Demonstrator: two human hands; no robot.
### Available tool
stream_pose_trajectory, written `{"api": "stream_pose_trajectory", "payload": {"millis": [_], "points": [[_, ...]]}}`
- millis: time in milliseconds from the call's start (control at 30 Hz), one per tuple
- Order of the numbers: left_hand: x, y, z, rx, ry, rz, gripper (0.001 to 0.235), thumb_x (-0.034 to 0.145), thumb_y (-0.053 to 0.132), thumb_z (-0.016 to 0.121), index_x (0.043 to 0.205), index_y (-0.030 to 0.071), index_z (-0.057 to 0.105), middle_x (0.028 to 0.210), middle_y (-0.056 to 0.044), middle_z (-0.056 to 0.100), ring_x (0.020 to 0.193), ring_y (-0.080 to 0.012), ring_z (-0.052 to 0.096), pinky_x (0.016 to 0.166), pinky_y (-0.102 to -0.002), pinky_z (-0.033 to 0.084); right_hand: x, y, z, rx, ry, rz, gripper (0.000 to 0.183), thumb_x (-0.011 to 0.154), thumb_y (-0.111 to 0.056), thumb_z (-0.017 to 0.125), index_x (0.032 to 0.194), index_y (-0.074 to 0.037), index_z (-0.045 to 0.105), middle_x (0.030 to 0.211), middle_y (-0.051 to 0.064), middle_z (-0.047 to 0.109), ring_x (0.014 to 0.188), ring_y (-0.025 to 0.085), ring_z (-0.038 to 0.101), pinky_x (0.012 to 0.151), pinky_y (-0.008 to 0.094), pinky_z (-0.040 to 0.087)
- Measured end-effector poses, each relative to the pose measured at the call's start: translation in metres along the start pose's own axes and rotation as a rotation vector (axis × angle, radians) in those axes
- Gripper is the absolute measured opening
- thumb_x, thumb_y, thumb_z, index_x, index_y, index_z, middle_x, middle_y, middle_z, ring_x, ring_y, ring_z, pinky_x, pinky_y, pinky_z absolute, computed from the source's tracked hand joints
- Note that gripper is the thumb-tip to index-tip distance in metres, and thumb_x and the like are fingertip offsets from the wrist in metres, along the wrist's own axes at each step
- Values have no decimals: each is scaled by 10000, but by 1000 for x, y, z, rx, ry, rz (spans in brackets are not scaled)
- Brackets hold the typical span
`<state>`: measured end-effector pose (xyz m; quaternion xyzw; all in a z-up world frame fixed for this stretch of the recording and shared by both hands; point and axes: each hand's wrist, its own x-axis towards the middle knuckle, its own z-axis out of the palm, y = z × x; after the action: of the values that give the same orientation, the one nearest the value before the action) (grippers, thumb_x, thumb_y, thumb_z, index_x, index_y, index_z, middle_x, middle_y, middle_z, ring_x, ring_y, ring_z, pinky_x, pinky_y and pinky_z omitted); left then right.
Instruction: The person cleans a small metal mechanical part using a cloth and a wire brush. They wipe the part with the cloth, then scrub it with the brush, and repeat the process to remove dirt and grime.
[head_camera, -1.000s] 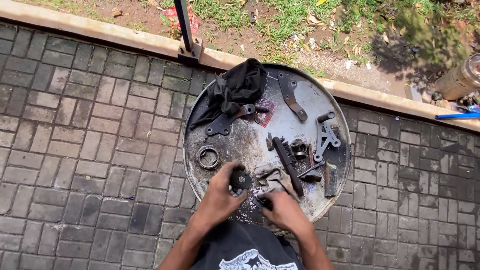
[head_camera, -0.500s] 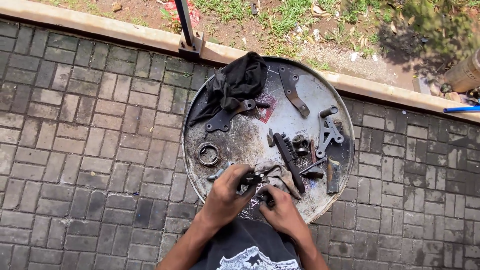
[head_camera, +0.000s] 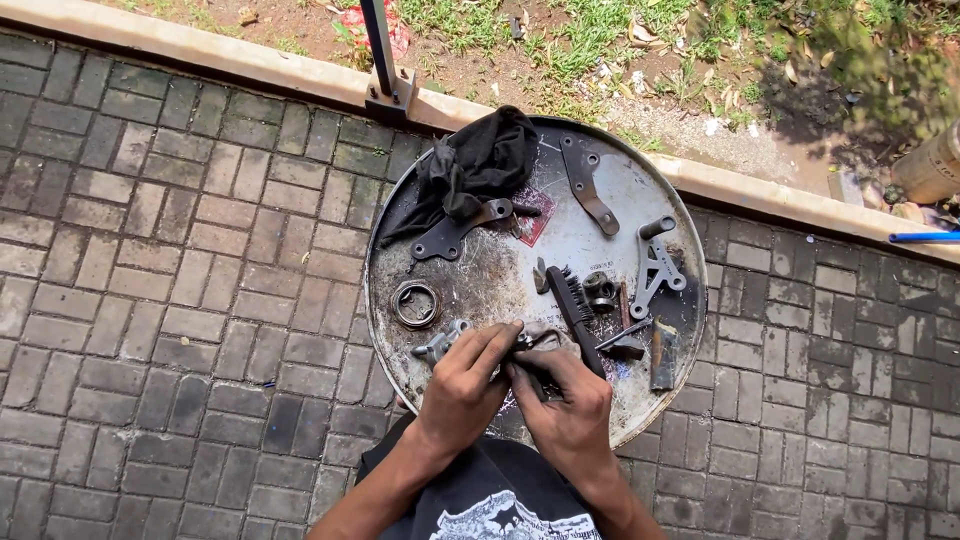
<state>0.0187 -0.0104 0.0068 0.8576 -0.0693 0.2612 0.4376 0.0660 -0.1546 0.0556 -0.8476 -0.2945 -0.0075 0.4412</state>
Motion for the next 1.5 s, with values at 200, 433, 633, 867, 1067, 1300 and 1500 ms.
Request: {"api": "stream_pose_trajectory", "payload": {"millis": [200,433,633,867,1067,1300,1500], "points": [[4,4,2,25,36,41,431,956,-110,577,1383,-83,532,1201,-243,671,1001,-369,659,908,-465,565,6,-13,0,-22,42,-49,120,875,0,733,995,-1,736,886,121,761,747,184,726,732,285,623],[5,0,6,73,49,65,385,969,-114,561,1354,-98,546,1169,-243,686,1003,-363,682,919,-463,562,7,-10,4,-42,46,-48,110,886,-1,725,996,-4,730,897,111,769,787,196,741,775,300,623],[8,2,6,51,35,57,384,956,-137,518,1338,-108,540,1156,-253,681,979,-380,668,913,-469,554,1,0,11,-37,60,-74,136,885,14,722,1020,32,730,934,156,760,814,220,750,767,284,644],[12,1,7,59,-34,65,451,890,-175,515,1336,-115,540,1158,-245,673,944,-359,633,882,-442,557,2,3,2,-10,83,10,125,868,-30,763,984,-24,717,922,116,768,805,193,761,758,277,635],[19,-2,4,61,-52,19,376,928,-112,562,1304,-92,552,1150,-226,682,952,-354,643,888,-432,540,2,-3,-4,-18,16,36,222,880,-48,718,1096,-12,752,1060,139,753,983,240,747,911,327,617],[12,-3,11,52,-86,30,441,937,-74,636,1361,-117,522,1133,-240,687,964,-339,660,887,-429,581,7,-4,-2,-44,21,28,122,871,14,714,985,-22,737,927,111,774,835,203,748,796,298,629],[16,-1,7,30,-74,30,370,964,-65,610,1322,-114,532,1115,-225,668,920,-342,619,869,-415,538,11,-11,-9,-19,17,31,124,854,25,738,967,-23,756,912,99,774,834,178,755,809,264,617]]}}
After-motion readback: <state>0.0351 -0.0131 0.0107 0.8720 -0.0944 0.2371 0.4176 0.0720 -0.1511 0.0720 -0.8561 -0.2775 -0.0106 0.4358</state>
